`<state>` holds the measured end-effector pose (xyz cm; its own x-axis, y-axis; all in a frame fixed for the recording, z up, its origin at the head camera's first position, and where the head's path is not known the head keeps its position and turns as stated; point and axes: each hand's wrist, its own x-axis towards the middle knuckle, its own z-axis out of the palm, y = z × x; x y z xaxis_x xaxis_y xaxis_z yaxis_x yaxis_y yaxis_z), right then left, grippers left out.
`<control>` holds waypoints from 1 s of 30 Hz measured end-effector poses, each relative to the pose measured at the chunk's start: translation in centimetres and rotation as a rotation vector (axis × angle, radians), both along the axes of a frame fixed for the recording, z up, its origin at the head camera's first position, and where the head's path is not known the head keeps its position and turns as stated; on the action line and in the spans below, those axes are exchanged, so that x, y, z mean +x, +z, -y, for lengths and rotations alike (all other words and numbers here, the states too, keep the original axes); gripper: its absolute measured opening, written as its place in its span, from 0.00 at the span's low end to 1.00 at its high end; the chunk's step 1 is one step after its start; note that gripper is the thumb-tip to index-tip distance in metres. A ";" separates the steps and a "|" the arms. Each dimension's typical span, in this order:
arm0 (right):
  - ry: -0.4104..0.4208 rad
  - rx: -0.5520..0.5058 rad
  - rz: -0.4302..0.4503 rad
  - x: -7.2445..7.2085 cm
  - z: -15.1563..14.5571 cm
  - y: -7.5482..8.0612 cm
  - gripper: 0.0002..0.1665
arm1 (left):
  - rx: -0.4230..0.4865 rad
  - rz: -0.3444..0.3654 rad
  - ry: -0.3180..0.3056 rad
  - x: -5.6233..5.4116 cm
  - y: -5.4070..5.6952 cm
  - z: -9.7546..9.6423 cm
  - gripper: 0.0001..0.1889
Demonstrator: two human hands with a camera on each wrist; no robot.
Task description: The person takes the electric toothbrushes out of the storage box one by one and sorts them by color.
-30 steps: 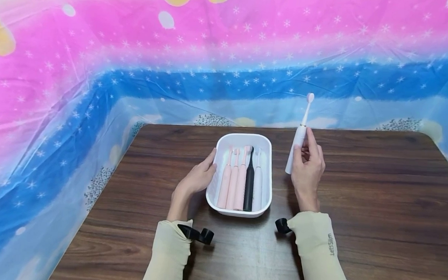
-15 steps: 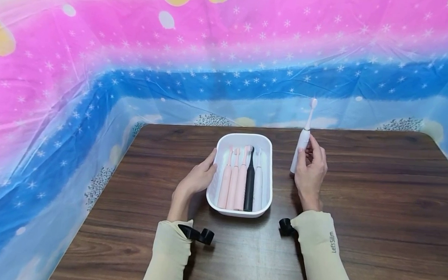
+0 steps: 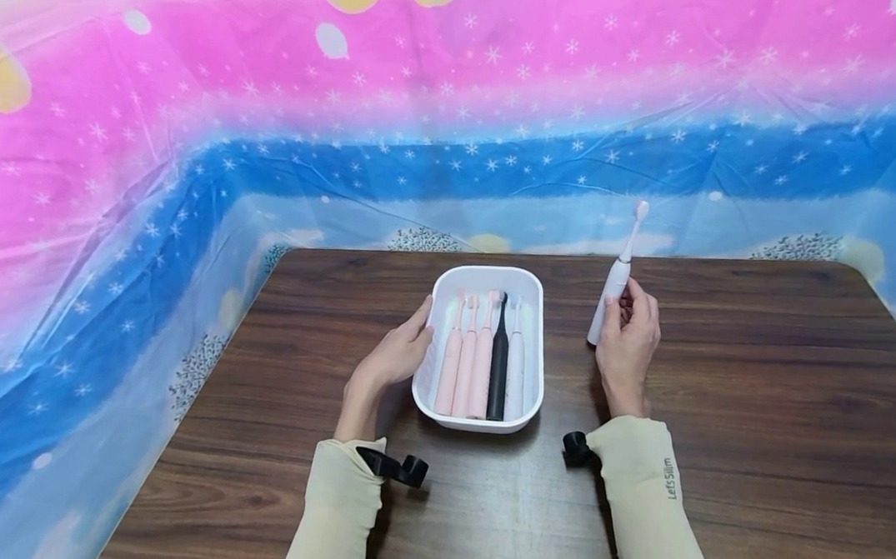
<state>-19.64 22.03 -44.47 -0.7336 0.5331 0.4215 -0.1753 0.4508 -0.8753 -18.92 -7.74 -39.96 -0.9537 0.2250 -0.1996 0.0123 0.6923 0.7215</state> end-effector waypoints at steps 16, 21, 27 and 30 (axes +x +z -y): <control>0.005 -0.006 -0.003 -0.1 -0.1 -0.5 0.21 | -0.004 0.009 0.005 0.0 -0.1 0.0 0.29; 0.007 -0.009 -0.007 -0.3 0.0 -0.4 0.21 | -0.002 0.010 0.010 0.0 -0.1 0.0 0.29; 0.013 -0.003 -0.015 -0.4 0.0 -0.3 0.20 | -0.006 -0.002 0.009 0.0 0.0 0.0 0.29; 0.020 0.004 -0.009 -0.4 0.0 -0.5 0.20 | -0.010 -0.005 0.009 0.0 -0.1 0.0 0.29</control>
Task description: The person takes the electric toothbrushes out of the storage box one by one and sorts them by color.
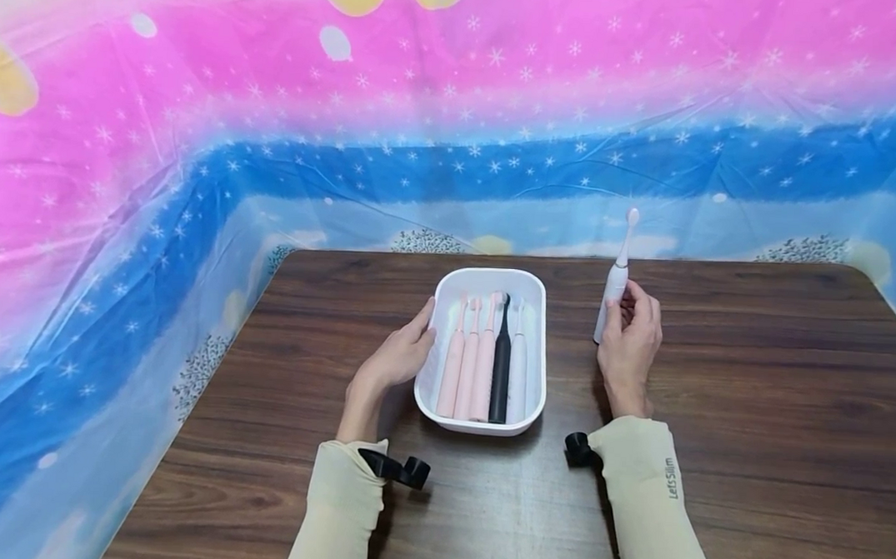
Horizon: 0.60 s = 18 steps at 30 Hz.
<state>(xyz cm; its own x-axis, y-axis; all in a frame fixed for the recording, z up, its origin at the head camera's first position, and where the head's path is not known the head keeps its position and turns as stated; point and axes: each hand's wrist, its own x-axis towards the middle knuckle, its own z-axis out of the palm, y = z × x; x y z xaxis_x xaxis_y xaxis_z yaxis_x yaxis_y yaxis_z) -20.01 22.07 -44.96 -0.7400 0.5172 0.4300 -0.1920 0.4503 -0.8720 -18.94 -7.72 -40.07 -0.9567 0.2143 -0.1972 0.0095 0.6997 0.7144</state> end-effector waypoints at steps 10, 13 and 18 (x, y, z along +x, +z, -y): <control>-0.002 0.016 -0.016 -0.2 0.0 -0.3 0.20 | 0.001 -0.002 -0.006 0.1 0.2 0.1 0.29; 0.006 0.028 -0.026 -0.2 -0.1 -0.3 0.20 | 0.007 -0.004 -0.005 0.1 0.2 0.1 0.29; 0.018 0.048 -0.041 -0.1 -0.1 -0.4 0.20 | 0.009 -0.003 -0.001 0.1 0.1 0.1 0.29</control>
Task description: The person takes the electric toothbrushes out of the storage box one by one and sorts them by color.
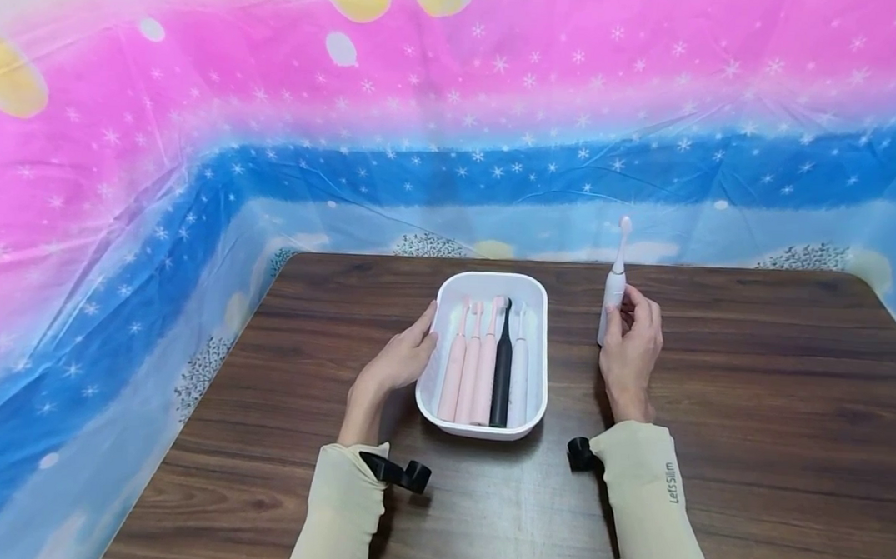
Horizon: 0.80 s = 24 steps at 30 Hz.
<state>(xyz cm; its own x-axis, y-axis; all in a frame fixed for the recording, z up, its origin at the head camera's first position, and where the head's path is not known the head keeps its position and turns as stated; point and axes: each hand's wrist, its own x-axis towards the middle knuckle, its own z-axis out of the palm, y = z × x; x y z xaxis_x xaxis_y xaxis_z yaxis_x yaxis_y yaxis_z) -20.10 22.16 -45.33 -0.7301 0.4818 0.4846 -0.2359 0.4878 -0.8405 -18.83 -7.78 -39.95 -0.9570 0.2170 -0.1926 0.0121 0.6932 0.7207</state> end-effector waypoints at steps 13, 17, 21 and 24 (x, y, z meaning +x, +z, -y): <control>0.020 0.017 -0.011 0.5 0.0 -0.1 0.20 | -0.003 0.001 0.002 -0.1 -0.2 0.0 0.29; 0.021 0.016 -0.018 0.6 0.0 -0.1 0.20 | -0.010 -0.004 0.002 -0.2 -0.3 0.0 0.29; 0.016 0.013 -0.012 0.7 0.0 -0.1 0.20 | -0.009 -0.004 0.003 -0.2 -0.3 0.0 0.29; 0.012 0.004 -0.009 0.8 0.0 -0.1 0.20 | -0.007 0.000 0.003 -0.2 -0.2 0.0 0.29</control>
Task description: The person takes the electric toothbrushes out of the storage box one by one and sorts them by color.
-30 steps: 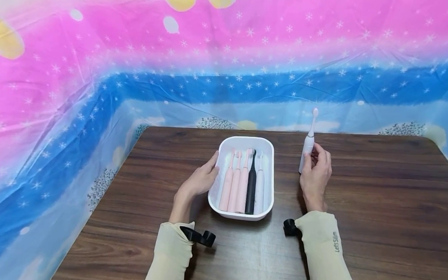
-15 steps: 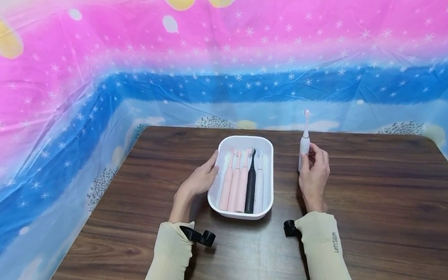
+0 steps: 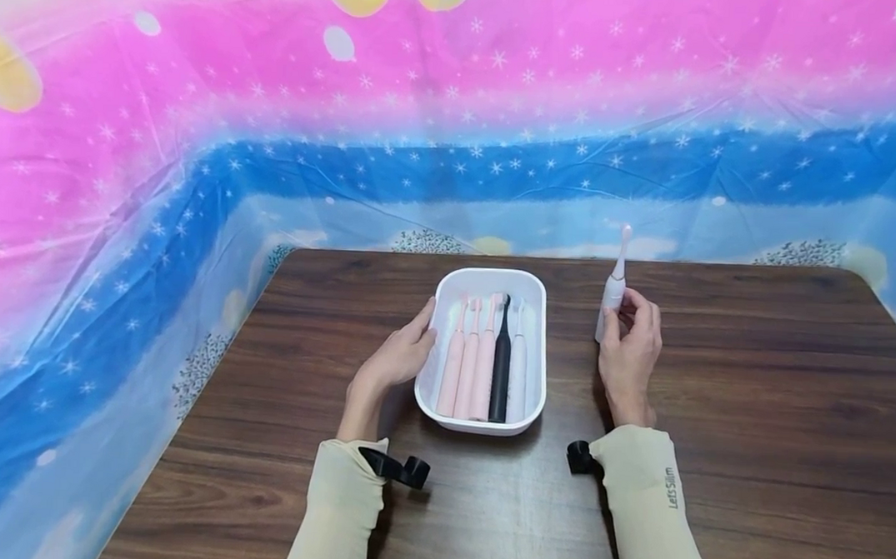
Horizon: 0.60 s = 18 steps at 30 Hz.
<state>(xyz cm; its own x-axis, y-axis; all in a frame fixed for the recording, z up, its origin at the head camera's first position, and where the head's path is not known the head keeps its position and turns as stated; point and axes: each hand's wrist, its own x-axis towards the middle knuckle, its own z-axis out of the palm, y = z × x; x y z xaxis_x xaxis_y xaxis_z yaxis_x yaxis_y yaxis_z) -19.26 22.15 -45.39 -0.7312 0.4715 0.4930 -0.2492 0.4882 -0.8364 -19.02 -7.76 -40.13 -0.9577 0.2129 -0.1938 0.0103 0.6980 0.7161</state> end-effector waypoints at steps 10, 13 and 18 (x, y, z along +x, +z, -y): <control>-0.017 0.001 -0.004 0.3 -0.2 -0.2 0.21 | 0.016 -0.003 -0.014 0.1 0.3 0.0 0.29; -0.019 -0.007 -0.004 0.4 -0.3 -0.3 0.21 | 0.014 -0.002 -0.013 0.1 0.2 0.0 0.29; -0.021 -0.031 -0.007 0.5 -0.2 -0.4 0.21 | 0.008 -0.004 -0.011 0.1 0.1 0.0 0.29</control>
<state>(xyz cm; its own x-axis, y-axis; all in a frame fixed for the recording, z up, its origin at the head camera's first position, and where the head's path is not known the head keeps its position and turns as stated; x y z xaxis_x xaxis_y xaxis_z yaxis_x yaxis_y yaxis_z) -18.77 22.32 -45.83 -0.7176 0.5020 0.4828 -0.2450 0.4669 -0.8497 -18.94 -7.73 -40.02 -0.9561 0.2250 -0.1878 0.0212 0.6923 0.7213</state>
